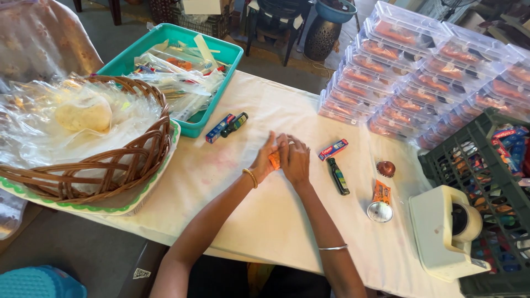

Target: The person wraps several small items, including a blue box, a green box, and an orange packet, in a piece of cloth on a table. They then place the wrapped bundle into a clear plastic bag.

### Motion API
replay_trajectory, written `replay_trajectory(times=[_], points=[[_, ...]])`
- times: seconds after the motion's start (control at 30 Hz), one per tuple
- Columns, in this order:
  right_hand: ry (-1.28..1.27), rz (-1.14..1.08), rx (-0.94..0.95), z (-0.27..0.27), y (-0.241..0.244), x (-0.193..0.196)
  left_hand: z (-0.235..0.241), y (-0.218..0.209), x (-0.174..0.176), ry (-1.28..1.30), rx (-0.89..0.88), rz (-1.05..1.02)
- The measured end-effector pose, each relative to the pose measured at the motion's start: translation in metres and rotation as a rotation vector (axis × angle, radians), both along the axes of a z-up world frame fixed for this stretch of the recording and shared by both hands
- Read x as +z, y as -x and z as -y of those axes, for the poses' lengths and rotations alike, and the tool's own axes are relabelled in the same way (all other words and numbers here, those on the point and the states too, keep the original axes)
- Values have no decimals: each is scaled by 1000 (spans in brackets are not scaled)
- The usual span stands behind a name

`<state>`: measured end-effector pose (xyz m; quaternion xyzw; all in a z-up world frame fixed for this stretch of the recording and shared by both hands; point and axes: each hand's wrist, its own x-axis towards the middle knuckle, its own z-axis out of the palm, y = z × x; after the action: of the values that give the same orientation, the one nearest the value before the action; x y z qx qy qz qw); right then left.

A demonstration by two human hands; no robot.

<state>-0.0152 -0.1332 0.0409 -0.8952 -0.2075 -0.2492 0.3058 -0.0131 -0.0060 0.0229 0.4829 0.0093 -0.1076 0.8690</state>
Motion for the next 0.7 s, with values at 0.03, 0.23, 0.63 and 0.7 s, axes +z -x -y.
replay_trajectory(times=[0.03,0.23,0.63,0.7], points=[[10,131,81,0,-1,-3,1,-4,-4,280,-79,-117],[55,285,411,-19,15,4,-15,-3,-8,480,79,81],[-58,-52,-211,15,-16,-4,6,7,-6,-366,-166,246],[-123,-48,-189,14,-17,-3,6,11,-3,-537,-71,422]])
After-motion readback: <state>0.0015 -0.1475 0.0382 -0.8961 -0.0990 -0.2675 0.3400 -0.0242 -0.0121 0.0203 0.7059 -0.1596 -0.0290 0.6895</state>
